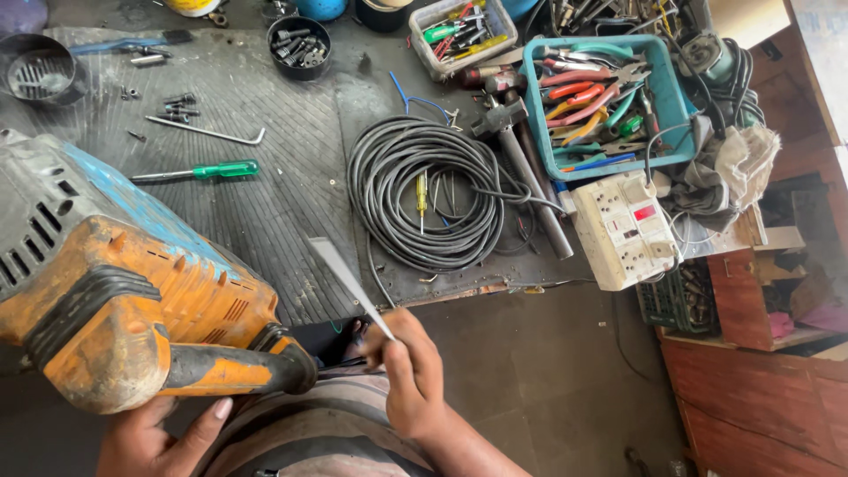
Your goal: The person holds an angle grinder on a cluttered workbench and uses an Allen (hex) key to loosen and remove screws from the tool's housing, repositioning the grinder and the key repeatedly to work on different screws.
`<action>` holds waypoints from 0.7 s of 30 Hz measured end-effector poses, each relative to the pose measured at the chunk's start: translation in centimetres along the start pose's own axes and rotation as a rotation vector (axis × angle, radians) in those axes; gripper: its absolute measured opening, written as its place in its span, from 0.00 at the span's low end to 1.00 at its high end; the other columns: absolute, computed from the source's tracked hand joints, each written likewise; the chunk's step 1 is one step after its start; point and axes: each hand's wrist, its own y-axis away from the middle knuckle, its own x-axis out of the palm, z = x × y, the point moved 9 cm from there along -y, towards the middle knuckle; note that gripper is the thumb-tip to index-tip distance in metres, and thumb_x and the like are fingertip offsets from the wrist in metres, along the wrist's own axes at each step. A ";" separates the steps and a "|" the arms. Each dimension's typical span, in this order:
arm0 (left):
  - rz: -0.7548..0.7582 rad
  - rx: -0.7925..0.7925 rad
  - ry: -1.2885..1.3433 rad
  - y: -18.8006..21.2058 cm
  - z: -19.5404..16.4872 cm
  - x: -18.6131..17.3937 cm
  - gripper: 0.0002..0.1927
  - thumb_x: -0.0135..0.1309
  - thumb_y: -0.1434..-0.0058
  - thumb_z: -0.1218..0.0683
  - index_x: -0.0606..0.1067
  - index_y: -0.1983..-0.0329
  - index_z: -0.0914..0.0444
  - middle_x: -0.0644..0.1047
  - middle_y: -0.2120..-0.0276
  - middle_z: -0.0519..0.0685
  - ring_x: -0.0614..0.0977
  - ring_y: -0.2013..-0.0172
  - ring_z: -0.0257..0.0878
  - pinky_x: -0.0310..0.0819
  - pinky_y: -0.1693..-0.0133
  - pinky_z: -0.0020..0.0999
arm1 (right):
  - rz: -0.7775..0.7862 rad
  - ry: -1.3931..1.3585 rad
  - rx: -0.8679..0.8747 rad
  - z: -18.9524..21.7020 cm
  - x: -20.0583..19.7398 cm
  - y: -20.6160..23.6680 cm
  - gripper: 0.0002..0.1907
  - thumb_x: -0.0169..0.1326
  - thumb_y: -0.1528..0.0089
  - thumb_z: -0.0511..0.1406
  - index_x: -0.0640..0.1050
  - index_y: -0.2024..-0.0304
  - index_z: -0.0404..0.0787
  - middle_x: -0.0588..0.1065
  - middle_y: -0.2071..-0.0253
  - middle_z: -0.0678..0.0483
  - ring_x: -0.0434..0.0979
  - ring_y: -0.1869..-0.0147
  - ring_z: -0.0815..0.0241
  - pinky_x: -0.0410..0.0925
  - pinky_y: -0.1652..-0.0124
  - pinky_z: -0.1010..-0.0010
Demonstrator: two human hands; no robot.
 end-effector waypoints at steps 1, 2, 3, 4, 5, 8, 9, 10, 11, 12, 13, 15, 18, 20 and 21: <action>-0.033 0.002 -0.099 0.3 0.4 -0.5 0.18 0.60 0.45 0.60 0.79 0.49 0.67 0.82 0.50 0.53 0.80 0.44 0.42 0.69 0.40 0.38 | -0.013 0.054 -0.110 0.6 -0.1 0.1 0.19 0.40 0.24 0.41 0.75 0.61 0.35 0.71 0.62 0.53 0.70 0.62 0.66 0.66 0.61 0.73; -0.065 0.004 -0.197 0.6 0.6 -0.9 0.16 0.61 0.46 0.59 0.82 0.53 0.64 0.84 0.54 0.50 0.83 0.47 0.39 0.71 0.43 0.37 | -0.025 0.110 -0.221 1.1 -0.1 0.1 0.19 0.40 0.24 0.41 0.74 0.62 0.35 0.71 0.62 0.52 0.70 0.61 0.65 0.66 0.61 0.72; -0.028 -0.012 -0.178 0.6 1.2 -0.7 0.13 0.62 0.44 0.59 0.83 0.55 0.63 0.85 0.56 0.48 0.83 0.53 0.37 0.75 0.47 0.34 | -0.036 0.164 -0.333 1.5 0.2 0.0 0.19 0.40 0.24 0.41 0.74 0.63 0.36 0.72 0.62 0.51 0.71 0.60 0.64 0.66 0.60 0.72; 0.005 -0.027 -0.159 0.4 1.7 -0.3 0.10 0.62 0.42 0.58 0.85 0.57 0.61 0.85 0.58 0.45 0.84 0.58 0.35 0.79 0.51 0.32 | 0.015 0.103 0.013 -2.4 0.6 -1.0 0.20 0.40 0.25 0.40 0.74 0.65 0.35 0.71 0.66 0.52 0.70 0.63 0.64 0.65 0.63 0.72; 0.036 -0.040 -0.138 0.4 2.1 0.0 0.08 0.63 0.40 0.57 0.86 0.58 0.59 0.85 0.60 0.43 0.84 0.64 0.33 0.82 0.56 0.30 | 0.072 0.044 0.357 -6.3 1.4 -1.2 0.20 0.40 0.26 0.39 0.74 0.67 0.35 0.70 0.69 0.52 0.69 0.67 0.64 0.65 0.66 0.72; 0.018 -0.148 -0.122 0.4 3.1 -0.1 0.06 0.61 0.46 0.59 0.85 0.66 0.62 0.85 0.66 0.45 0.84 0.69 0.34 0.83 0.63 0.30 | 0.108 -0.320 0.804 -10.3 3.2 -0.2 0.19 0.41 0.27 0.38 0.74 0.69 0.35 0.69 0.73 0.52 0.66 0.72 0.63 0.61 0.72 0.71; -0.002 -0.169 -0.113 0.4 3.2 -0.3 0.06 0.60 0.44 0.59 0.85 0.65 0.63 0.85 0.67 0.45 0.85 0.68 0.34 0.82 0.62 0.31 | 0.093 -0.469 0.860 -10.4 3.6 0.1 0.18 0.42 0.27 0.38 0.74 0.69 0.36 0.69 0.74 0.53 0.65 0.73 0.63 0.60 0.74 0.71; -0.031 -0.185 -0.104 0.4 3.3 -0.5 0.07 0.59 0.43 0.59 0.85 0.63 0.63 0.85 0.68 0.46 0.85 0.67 0.33 0.81 0.61 0.31 | 0.137 -0.208 0.605 -8.9 2.9 -1.6 0.17 0.42 0.27 0.37 0.75 0.67 0.35 0.70 0.71 0.53 0.67 0.70 0.62 0.62 0.69 0.71; -0.059 -0.209 -0.093 0.6 3.4 -0.8 0.08 0.59 0.42 0.59 0.84 0.61 0.64 0.85 0.69 0.46 0.85 0.66 0.33 0.81 0.60 0.31 | 0.177 0.043 0.348 -6.5 2.7 -2.4 0.16 0.41 0.28 0.36 0.76 0.65 0.34 0.71 0.68 0.54 0.69 0.66 0.62 0.64 0.64 0.70; -0.112 -0.228 -0.082 1.0 3.4 -1.3 0.08 0.59 0.42 0.58 0.84 0.61 0.65 0.85 0.70 0.47 0.85 0.68 0.32 0.81 0.62 0.31 | 0.210 0.285 0.095 -4.0 2.9 -2.5 0.16 0.41 0.28 0.35 0.76 0.64 0.34 0.71 0.66 0.54 0.71 0.63 0.62 0.67 0.59 0.70; -0.164 -0.245 -0.071 1.2 3.5 -1.8 0.09 0.59 0.42 0.58 0.84 0.61 0.65 0.84 0.70 0.47 0.85 0.71 0.32 0.80 0.65 0.32 | 0.235 0.186 0.175 -4.6 3.4 -2.6 0.15 0.42 0.30 0.34 0.76 0.63 0.33 0.72 0.64 0.54 0.72 0.61 0.62 0.67 0.58 0.70; -0.273 -0.303 -0.029 1.1 3.9 -3.3 0.09 0.58 0.40 0.58 0.83 0.59 0.66 0.84 0.70 0.49 0.83 0.74 0.33 0.79 0.68 0.33 | 0.288 -0.013 0.302 -5.8 4.8 -3.6 0.12 0.43 0.32 0.33 0.76 0.61 0.31 0.72 0.61 0.53 0.73 0.56 0.62 0.68 0.54 0.69; -0.410 -0.399 0.063 1.8 4.4 -5.8 0.10 0.56 0.35 0.59 0.82 0.55 0.68 0.83 0.69 0.53 0.81 0.73 0.36 0.77 0.69 0.35 | 0.305 -0.035 0.464 -7.3 5.7 -4.1 0.12 0.42 0.31 0.32 0.75 0.61 0.31 0.75 0.64 0.50 0.75 0.57 0.61 0.69 0.52 0.70; -0.517 -0.329 0.099 1.7 3.6 -8.2 0.12 0.54 0.34 0.59 0.81 0.51 0.69 0.84 0.68 0.54 0.80 0.72 0.34 0.75 0.69 0.33 | 0.368 0.110 0.377 -6.7 5.8 -4.6 0.11 0.43 0.31 0.31 0.76 0.62 0.31 0.75 0.64 0.51 0.76 0.56 0.62 0.69 0.52 0.69; -0.559 -0.339 0.041 1.6 3.2 -9.7 0.11 0.53 0.33 0.60 0.80 0.51 0.70 0.83 0.67 0.55 0.80 0.71 0.35 0.76 0.68 0.33 | 0.391 0.182 0.332 -6.3 5.8 -4.5 0.11 0.43 0.32 0.30 0.77 0.62 0.31 0.75 0.63 0.51 0.76 0.56 0.62 0.70 0.52 0.69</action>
